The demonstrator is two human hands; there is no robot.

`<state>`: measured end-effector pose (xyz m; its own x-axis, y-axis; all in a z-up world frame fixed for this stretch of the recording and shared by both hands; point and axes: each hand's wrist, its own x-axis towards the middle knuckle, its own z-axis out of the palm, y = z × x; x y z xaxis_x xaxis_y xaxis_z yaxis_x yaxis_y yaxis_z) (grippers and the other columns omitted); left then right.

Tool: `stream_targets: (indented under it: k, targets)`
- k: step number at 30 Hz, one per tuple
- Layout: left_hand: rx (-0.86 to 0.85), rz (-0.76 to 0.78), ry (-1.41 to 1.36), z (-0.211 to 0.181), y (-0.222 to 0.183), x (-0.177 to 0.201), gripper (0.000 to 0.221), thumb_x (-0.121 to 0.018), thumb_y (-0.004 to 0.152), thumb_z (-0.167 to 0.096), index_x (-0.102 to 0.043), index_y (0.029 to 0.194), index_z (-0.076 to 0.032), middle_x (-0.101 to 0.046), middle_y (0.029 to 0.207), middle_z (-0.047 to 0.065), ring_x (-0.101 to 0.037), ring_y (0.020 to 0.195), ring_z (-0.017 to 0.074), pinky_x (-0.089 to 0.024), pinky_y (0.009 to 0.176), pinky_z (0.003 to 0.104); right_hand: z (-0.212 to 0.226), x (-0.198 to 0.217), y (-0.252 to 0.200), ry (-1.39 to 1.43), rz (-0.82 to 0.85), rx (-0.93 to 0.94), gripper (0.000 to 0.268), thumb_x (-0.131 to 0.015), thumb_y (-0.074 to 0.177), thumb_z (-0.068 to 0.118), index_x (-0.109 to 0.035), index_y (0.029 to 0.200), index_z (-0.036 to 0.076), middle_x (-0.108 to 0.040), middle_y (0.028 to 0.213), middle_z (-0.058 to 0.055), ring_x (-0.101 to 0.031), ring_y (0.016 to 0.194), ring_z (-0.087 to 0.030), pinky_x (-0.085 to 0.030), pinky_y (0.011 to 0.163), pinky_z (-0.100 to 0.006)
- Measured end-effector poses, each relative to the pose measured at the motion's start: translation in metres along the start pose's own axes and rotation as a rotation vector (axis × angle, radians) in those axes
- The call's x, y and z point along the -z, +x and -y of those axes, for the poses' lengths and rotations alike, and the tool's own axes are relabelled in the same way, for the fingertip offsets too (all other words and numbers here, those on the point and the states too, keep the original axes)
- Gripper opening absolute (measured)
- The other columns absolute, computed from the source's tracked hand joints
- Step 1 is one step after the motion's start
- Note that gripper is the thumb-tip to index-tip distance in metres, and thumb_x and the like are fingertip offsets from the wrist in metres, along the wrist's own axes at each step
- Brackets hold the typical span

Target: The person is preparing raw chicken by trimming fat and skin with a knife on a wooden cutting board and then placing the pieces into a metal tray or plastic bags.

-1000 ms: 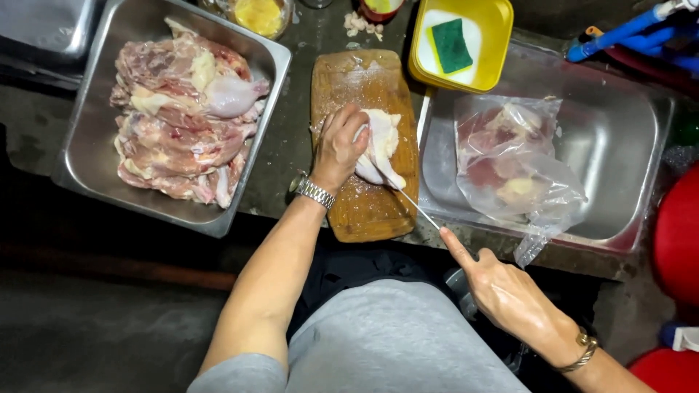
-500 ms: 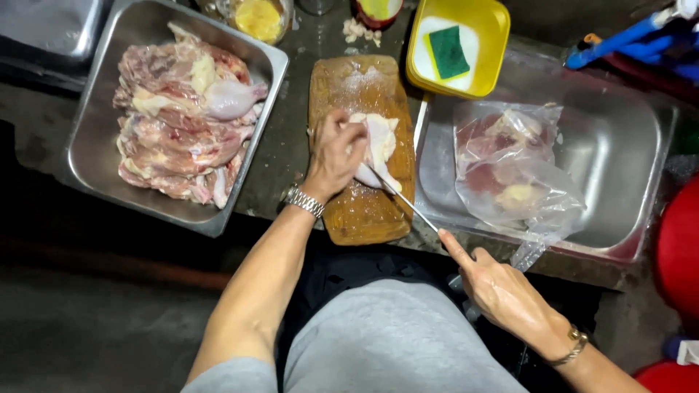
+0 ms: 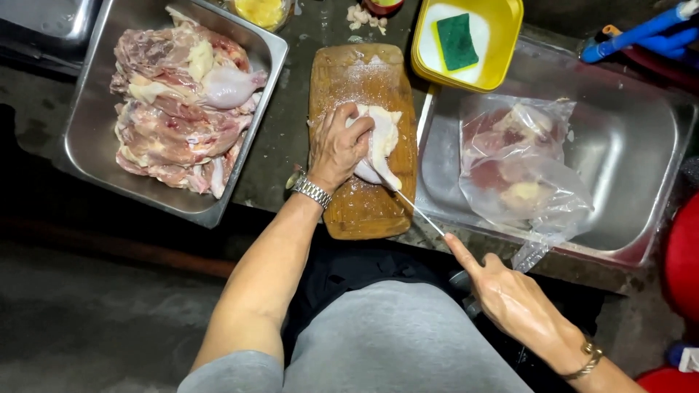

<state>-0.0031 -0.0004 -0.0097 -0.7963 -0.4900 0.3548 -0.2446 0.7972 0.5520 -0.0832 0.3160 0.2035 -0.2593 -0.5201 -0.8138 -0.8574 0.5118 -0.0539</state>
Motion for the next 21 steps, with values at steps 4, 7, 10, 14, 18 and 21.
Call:
stream_targets:
  k: [4,7,10,14,18,21]
  targets:
    - [-0.005,0.014,-0.021,-0.001,0.001,0.004,0.017,-0.058,0.093,-0.022,-0.070,0.104,-0.018,-0.057,0.112,0.010,-0.055,0.091,0.0276,-0.045,0.066,0.039,-0.007,-0.009,0.001,-0.146,-0.092,0.044,0.097,-0.041,0.089,-0.007,0.005,0.167,0.029,-0.043,0.078,-0.005,-0.049,0.045,-0.027,-0.054,0.049,-0.041]
    - [-0.003,0.016,-0.036,0.001,0.000,0.002,0.020,-0.055,0.094,-0.025,-0.070,0.104,-0.018,-0.058,0.112,0.009,-0.055,0.089,0.0258,-0.045,0.067,0.036,-0.010,-0.005,-0.003,-0.178,-0.097,0.041,0.093,-0.040,0.092,-0.001,0.004,0.167,0.030,-0.046,0.080,-0.005,-0.056,0.049,-0.028,-0.057,0.051,-0.040]
    - [0.009,0.012,-0.044,0.001,0.000,0.003,0.019,-0.057,0.092,-0.024,-0.071,0.103,-0.018,-0.059,0.114,0.009,-0.055,0.091,0.0266,-0.045,0.068,0.037,-0.011,0.004,-0.006,-0.198,-0.025,0.012,0.097,-0.041,0.093,-0.004,0.009,0.167,0.031,-0.045,0.079,-0.005,-0.050,0.048,-0.025,-0.055,0.052,-0.039]
    - [0.015,0.017,-0.039,-0.001,0.002,0.003,0.017,-0.059,0.093,-0.025,-0.070,0.103,-0.019,-0.059,0.114,0.008,-0.056,0.090,0.0267,-0.045,0.066,0.037,-0.009,0.014,-0.012,-0.155,-0.002,0.040,0.093,-0.039,0.095,-0.003,0.010,0.167,0.028,-0.048,0.079,-0.007,-0.050,0.047,-0.026,-0.054,0.051,-0.040]
    - [-0.010,-0.020,0.000,-0.002,0.002,0.008,0.014,-0.062,0.089,-0.021,-0.070,0.101,-0.020,-0.060,0.113,0.008,-0.057,0.090,0.0274,-0.046,0.062,0.039,-0.008,0.017,-0.017,-0.082,0.078,-0.010,0.089,-0.037,0.096,0.007,0.008,0.167,0.037,-0.053,0.086,-0.010,-0.055,0.056,-0.033,-0.052,0.061,-0.044]
    - [0.012,-0.003,-0.047,0.001,0.001,0.001,0.013,-0.061,0.093,-0.023,-0.071,0.100,-0.019,-0.059,0.111,0.007,-0.055,0.092,0.0255,-0.045,0.066,0.035,-0.008,0.012,-0.021,-0.072,0.042,-0.054,0.088,-0.039,0.096,0.010,0.004,0.166,0.042,-0.053,0.085,-0.009,-0.057,0.061,-0.037,-0.052,0.064,-0.046]
